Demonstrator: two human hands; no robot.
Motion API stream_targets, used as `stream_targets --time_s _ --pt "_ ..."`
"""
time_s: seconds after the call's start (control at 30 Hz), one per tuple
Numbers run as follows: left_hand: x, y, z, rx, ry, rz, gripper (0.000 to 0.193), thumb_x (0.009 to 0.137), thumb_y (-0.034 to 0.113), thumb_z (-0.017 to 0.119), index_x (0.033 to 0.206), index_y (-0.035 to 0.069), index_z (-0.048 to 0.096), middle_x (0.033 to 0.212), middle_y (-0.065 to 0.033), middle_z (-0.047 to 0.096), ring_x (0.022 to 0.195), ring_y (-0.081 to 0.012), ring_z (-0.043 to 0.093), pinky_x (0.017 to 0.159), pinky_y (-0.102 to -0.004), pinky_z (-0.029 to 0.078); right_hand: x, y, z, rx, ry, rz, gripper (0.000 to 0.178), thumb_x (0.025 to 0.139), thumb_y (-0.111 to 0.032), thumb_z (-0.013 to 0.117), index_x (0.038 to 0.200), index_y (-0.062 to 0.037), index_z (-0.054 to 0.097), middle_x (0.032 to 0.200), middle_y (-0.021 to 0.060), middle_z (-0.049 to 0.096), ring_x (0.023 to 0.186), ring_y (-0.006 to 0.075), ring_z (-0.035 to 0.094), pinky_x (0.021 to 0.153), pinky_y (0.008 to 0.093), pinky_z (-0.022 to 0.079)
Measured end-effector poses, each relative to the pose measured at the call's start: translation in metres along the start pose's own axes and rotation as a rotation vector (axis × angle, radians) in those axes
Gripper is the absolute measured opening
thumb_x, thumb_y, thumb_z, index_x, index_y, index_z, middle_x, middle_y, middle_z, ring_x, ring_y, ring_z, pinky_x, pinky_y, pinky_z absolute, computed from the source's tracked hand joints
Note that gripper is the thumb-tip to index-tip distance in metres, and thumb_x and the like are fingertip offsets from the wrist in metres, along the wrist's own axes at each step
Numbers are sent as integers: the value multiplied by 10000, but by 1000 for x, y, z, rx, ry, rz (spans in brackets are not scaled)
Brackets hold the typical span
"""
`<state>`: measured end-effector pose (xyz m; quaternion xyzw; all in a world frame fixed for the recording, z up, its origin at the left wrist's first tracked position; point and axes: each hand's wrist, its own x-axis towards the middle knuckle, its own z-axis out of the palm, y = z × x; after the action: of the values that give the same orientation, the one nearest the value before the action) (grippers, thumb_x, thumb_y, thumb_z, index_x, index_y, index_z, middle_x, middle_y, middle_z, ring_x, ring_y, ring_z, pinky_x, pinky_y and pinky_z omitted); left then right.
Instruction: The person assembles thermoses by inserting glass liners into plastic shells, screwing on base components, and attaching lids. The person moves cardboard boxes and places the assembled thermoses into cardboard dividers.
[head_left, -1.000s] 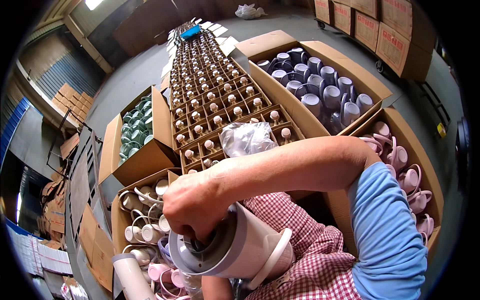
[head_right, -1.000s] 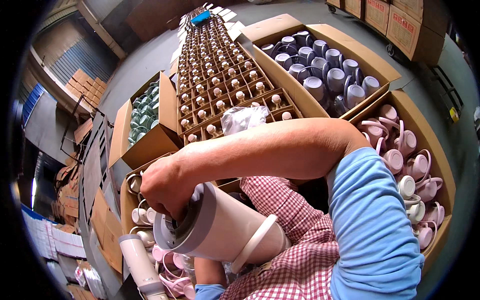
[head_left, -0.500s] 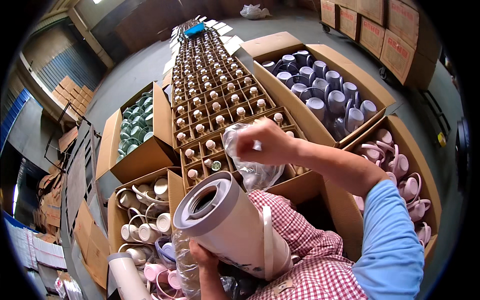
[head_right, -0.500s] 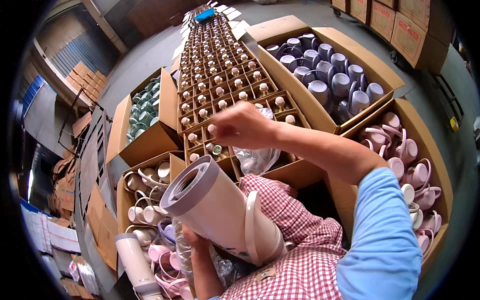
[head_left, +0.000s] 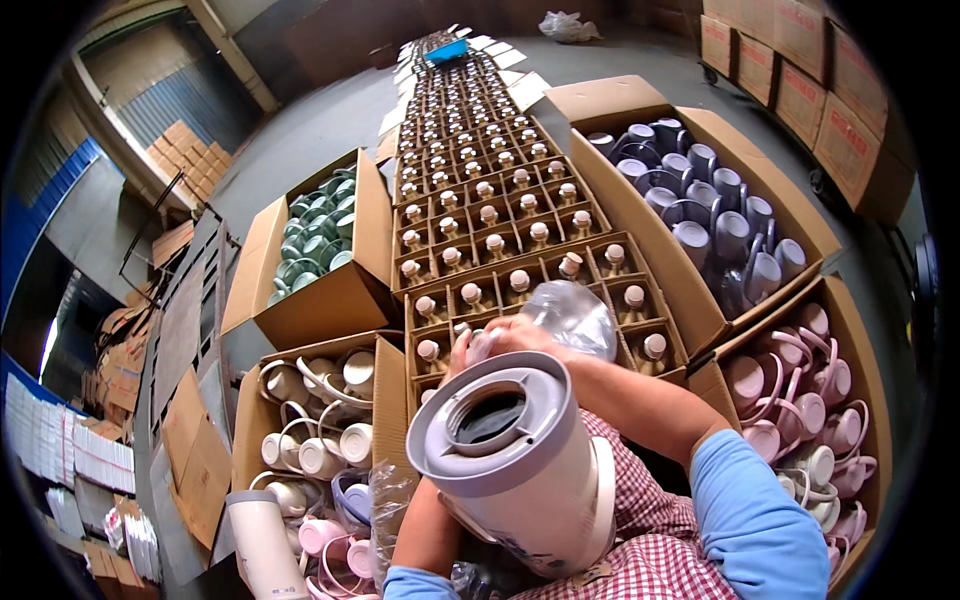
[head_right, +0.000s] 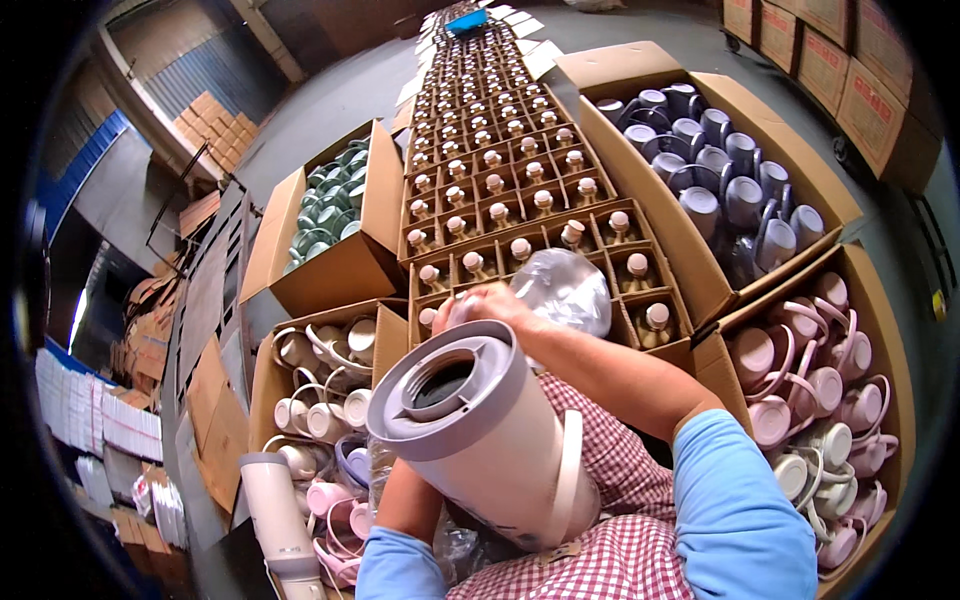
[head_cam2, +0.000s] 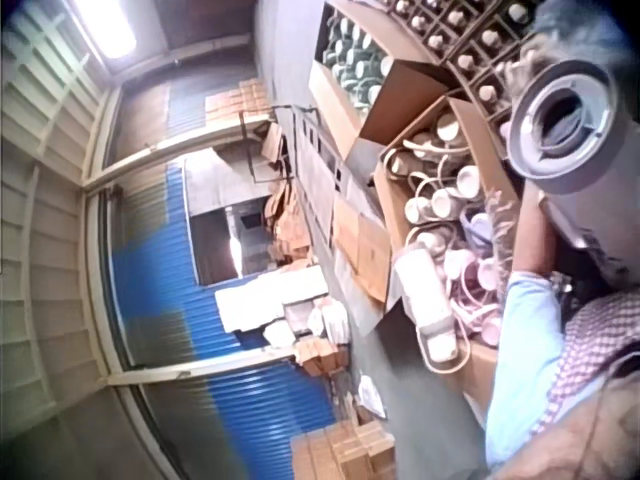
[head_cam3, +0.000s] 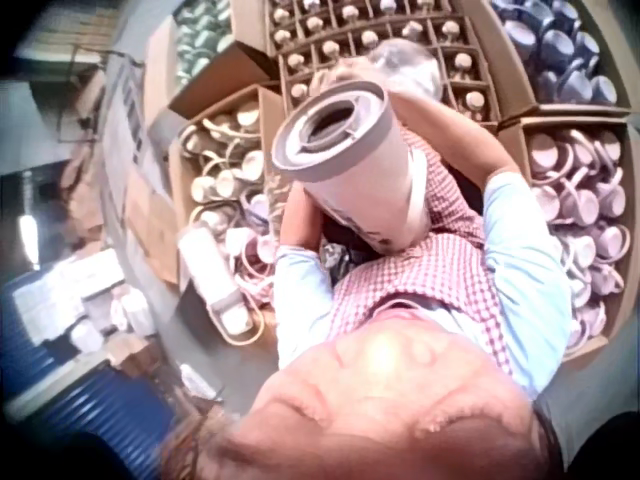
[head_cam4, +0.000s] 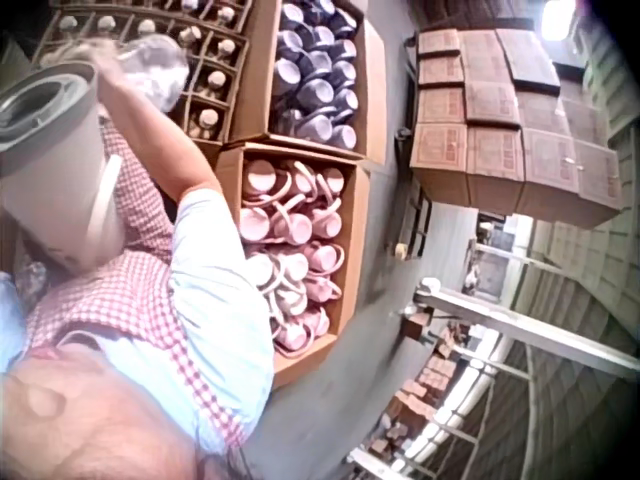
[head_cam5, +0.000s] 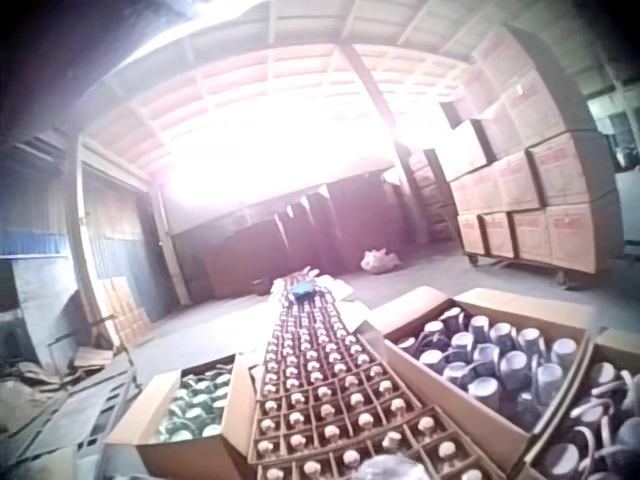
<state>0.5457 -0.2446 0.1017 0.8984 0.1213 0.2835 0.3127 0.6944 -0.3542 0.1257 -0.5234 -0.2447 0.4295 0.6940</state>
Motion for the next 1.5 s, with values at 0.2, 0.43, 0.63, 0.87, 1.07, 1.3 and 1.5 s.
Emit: stream_targets --time_s 0.2,0.43,0.63,0.87,1.07,1.3,1.5 --pt "0 -24 -38 -505 431 -584 97 762 -65 599 837 -42 655 726 -83 640 614 -159 612 574 -268 501 -30 -52 -49 78 164 229 96 840 -96 576 890 -33 629 697 75 610 549 123 601 374 264 522" --pt "-77 94 -74 -432 655 155 155 856 136 600 797 22 513 841 -138 565 773 -199 564 732 -296 482 -143 -93 -40 -299 -775 -495 215 751 -89 717 908 53 680 789 123 679 629 154 625 615 258 497" --pt "-147 42 -21 -792 494 -371 165 891 71 495 1024 -22 525 956 -107 598 834 -178 581 756 -295 492 -204 -84 -10 -833 -823 233 371 803 -241 695 1128 -73 638 955 102 675 853 228 630 775 314 486" --pt "-161 32 16 -1445 165 -343 589 956 387 310 1407 8 284 1410 -193 359 1262 -377 397 1045 -513 347 -291 -56 -52 -1466 -766 210 393 676 -222 680 1046 -92 653 935 138 670 917 306 637 775 413 501" --pt "-92 30 45 -1599 270 -601 509 947 298 310 1349 -4 393 1351 -169 447 1227 -349 443 1042 -473 356 -355 26 -66 -1226 -457 -258 109 700 -86 594 804 -53 604 738 128 618 721 320 626 658 413 509" --pt "37 187 31 -262 101 -188 131 888 65 506 777 7 543 574 -90 578 486 -175 540 445 -313 408 -342 -17 -55 -320 -18 -633 117 791 46 594 898 21 634 976 167 680 860 222 656 744 310 510" --pt "19 273 40 -697 -142 -50 96 844 41 572 754 10 558 528 -18 514 453 -73 475 418 -221 355 -306 -85 -65 67 14 -450 160 785 68 525 928 85 592 1216 247 566 1108 276 585 935 336 482"
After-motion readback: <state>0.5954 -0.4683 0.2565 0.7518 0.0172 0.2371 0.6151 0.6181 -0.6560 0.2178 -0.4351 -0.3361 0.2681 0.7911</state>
